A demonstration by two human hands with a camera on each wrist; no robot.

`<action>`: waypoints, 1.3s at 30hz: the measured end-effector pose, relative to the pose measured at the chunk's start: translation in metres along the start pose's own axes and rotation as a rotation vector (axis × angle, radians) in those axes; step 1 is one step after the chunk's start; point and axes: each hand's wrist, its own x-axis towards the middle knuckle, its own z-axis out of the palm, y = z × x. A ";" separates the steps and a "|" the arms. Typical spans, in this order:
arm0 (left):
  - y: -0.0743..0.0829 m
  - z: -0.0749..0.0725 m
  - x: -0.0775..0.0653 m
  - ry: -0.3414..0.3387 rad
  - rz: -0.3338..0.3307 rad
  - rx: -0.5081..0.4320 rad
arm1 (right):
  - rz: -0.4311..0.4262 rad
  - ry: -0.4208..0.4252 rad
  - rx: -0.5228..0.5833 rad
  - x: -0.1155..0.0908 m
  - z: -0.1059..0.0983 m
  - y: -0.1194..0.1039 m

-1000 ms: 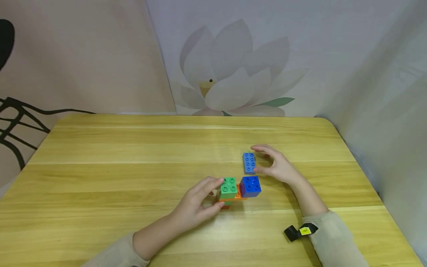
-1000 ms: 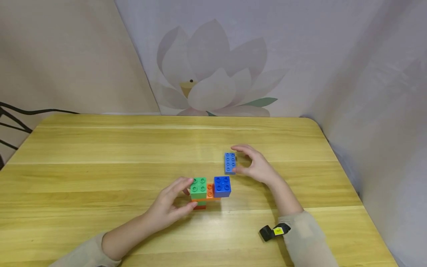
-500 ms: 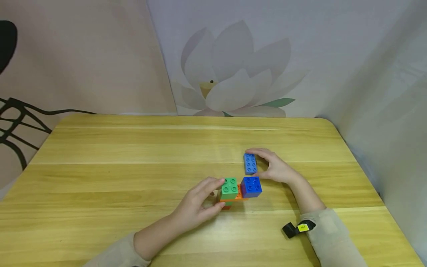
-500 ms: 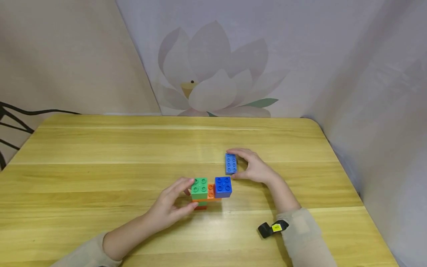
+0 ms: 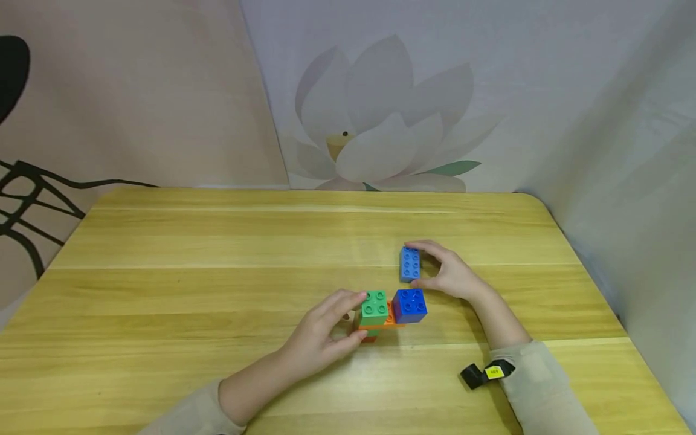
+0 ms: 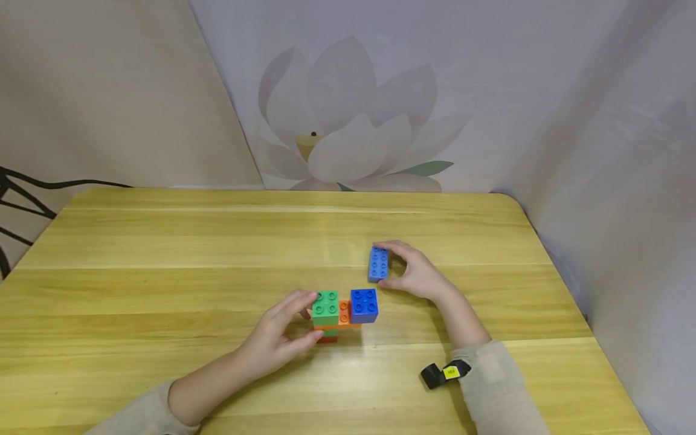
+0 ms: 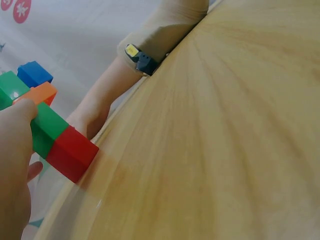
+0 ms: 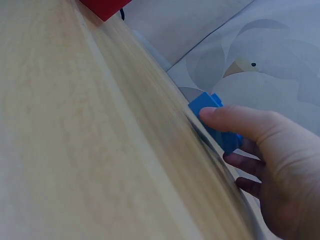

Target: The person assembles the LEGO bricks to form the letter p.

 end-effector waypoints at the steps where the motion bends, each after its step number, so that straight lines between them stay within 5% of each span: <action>1: 0.000 0.000 0.000 0.000 0.000 0.002 | 0.004 0.007 0.005 0.000 0.000 0.000; 20: 0.002 0.000 0.002 0.011 0.036 0.019 | 0.020 0.146 -0.091 -0.001 -0.007 -0.010; 32: 0.001 0.000 0.002 0.000 0.012 0.020 | 0.079 0.202 0.005 -0.003 -0.011 -0.029; 39: -0.001 0.000 0.002 0.001 0.010 0.014 | -0.005 0.235 0.069 -0.006 -0.014 -0.041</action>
